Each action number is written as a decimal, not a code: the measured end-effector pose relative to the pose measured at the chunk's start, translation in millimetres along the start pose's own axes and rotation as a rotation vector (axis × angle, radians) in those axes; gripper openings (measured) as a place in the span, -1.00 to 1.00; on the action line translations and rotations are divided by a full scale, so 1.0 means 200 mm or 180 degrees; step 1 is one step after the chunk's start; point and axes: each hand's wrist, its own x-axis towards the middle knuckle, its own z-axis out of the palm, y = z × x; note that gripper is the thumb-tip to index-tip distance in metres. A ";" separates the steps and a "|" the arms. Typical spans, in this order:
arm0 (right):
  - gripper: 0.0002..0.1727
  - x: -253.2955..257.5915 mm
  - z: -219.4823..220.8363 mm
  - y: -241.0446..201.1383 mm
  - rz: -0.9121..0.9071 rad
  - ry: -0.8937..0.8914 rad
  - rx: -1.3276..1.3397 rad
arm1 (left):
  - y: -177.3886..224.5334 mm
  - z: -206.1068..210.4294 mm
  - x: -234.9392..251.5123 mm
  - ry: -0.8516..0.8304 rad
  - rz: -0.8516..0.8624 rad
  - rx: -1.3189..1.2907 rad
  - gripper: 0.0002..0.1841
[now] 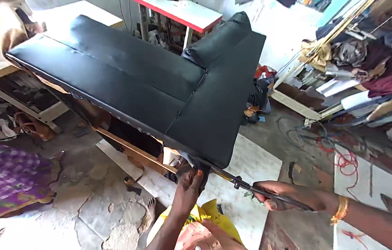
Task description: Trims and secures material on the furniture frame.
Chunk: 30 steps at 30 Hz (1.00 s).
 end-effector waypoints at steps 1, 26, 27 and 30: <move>-0.30 0.00 0.01 0.00 0.0023 0.0021 -0.0009 | -0.01 0.00 0.00 -0.0009 0.0008 -0.0051 -0.70; -0.53 0.03 0.11 -0.07 0.0399 0.0348 -0.0312 | -0.03 -0.04 0.02 -0.0086 0.0211 0.0037 -0.71; -0.57 0.03 0.12 -0.07 0.0397 0.0345 -0.0324 | -0.02 -0.05 0.02 -0.0104 0.0164 0.0022 -0.72; -0.55 0.03 0.13 -0.07 0.0411 0.0342 -0.0259 | 0.02 -0.09 0.03 -0.0384 0.0023 0.0123 -0.71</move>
